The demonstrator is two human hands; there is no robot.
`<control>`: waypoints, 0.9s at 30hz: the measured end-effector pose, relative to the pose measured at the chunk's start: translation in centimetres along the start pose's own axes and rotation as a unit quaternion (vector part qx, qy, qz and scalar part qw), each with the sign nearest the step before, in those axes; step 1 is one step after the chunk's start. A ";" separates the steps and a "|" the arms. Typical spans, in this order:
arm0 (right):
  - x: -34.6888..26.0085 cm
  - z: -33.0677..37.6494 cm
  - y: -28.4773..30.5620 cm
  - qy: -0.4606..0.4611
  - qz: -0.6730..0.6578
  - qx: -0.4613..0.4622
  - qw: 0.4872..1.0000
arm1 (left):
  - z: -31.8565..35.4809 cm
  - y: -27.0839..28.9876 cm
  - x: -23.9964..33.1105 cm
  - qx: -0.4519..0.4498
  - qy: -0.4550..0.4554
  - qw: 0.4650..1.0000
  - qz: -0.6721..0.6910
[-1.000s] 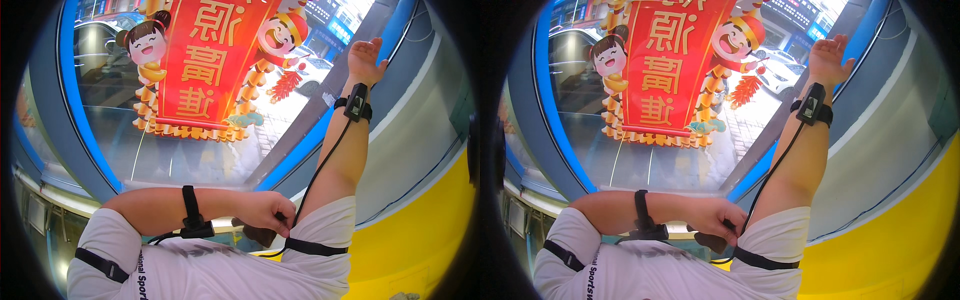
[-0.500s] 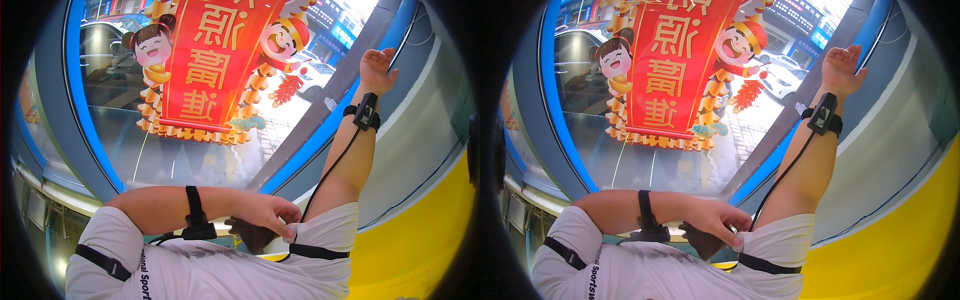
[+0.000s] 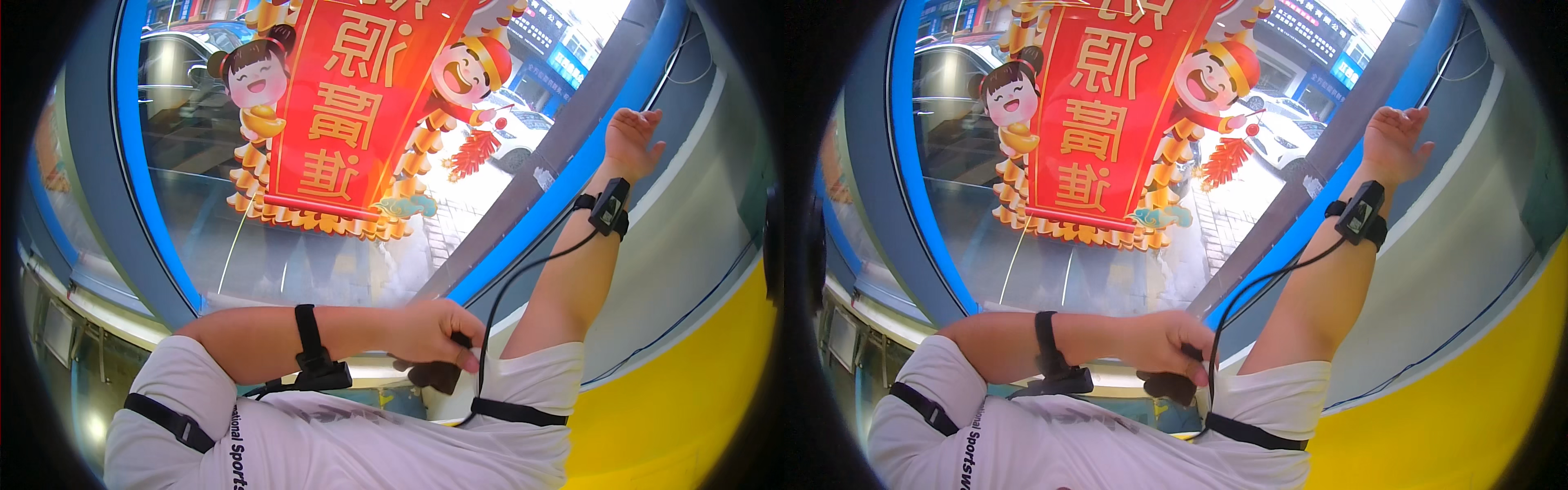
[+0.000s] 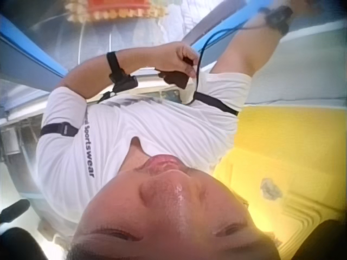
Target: Installing a sign on a wall and cleaning a glass door.
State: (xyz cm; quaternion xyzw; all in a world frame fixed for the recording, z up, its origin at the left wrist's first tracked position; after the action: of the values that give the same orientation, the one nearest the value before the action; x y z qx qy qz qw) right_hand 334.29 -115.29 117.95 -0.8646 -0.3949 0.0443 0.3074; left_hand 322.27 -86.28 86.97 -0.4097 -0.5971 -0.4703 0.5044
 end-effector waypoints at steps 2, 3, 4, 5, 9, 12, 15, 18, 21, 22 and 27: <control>-0.5 -0.1 -0.2 0.021 -0.005 0.006 1.000 | 1.1 -0.8 2.1 -0.022 0.032 0.997 -0.060; -0.4 -0.1 -0.4 0.012 -0.005 -0.006 1.000 | 1.1 -1.0 2.5 -0.021 0.003 0.996 -0.082; -0.2 0.0 -0.5 0.004 -0.005 -0.018 1.000 | 0.8 -1.0 2.0 -0.021 0.005 0.997 -0.081; 0.0 0.2 -0.2 0.004 -0.005 -0.016 1.000 | 0.5 -1.0 1.3 -0.041 0.004 0.997 -0.059; 0.8 -0.4 -1.3 -0.006 0.014 -0.011 1.000 | 0.5 -1.8 1.2 -0.126 0.033 0.989 -0.065; 0.5 -0.8 0.2 -0.003 0.027 -0.008 1.000 | 0.1 -2.2 1.7 -0.112 0.047 0.992 -0.032; 0.7 -0.9 1.1 -0.005 0.029 -0.002 1.000 | -0.2 -2.3 1.5 -0.083 0.039 0.995 -0.046; 1.2 -0.6 1.3 -0.010 0.038 0.011 0.999 | 0.3 -2.8 1.6 -0.112 0.062 0.991 -0.045; 1.6 -0.2 1.3 -0.021 0.041 -0.008 0.999 | 0.5 -3.4 1.3 -0.090 0.085 0.992 -0.014; 1.6 -0.1 1.3 -0.027 0.040 -0.033 0.998 | 0.4 -3.4 1.4 -0.087 0.083 0.993 -0.015; 0.8 -0.2 1.7 -0.032 0.046 -0.030 0.998 | 1.2 -2.6 2.1 0.222 -0.038 0.968 -0.107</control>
State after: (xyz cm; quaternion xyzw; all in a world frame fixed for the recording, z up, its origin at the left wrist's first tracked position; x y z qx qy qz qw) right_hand 336.02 -115.69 117.31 -0.8886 -0.3658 0.0744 0.2665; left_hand 319.17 -85.71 88.58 -0.2386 -0.7459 -0.3615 0.5060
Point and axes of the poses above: each hand's wrist, its own z-axis away from the middle knuckle, its own y-axis out of the back of the hand, x = y × z, the point moved 4 cm from there along -z, towards the middle knuckle, and after that the axes turned 14 degrees about y, right-handed, at the moved point
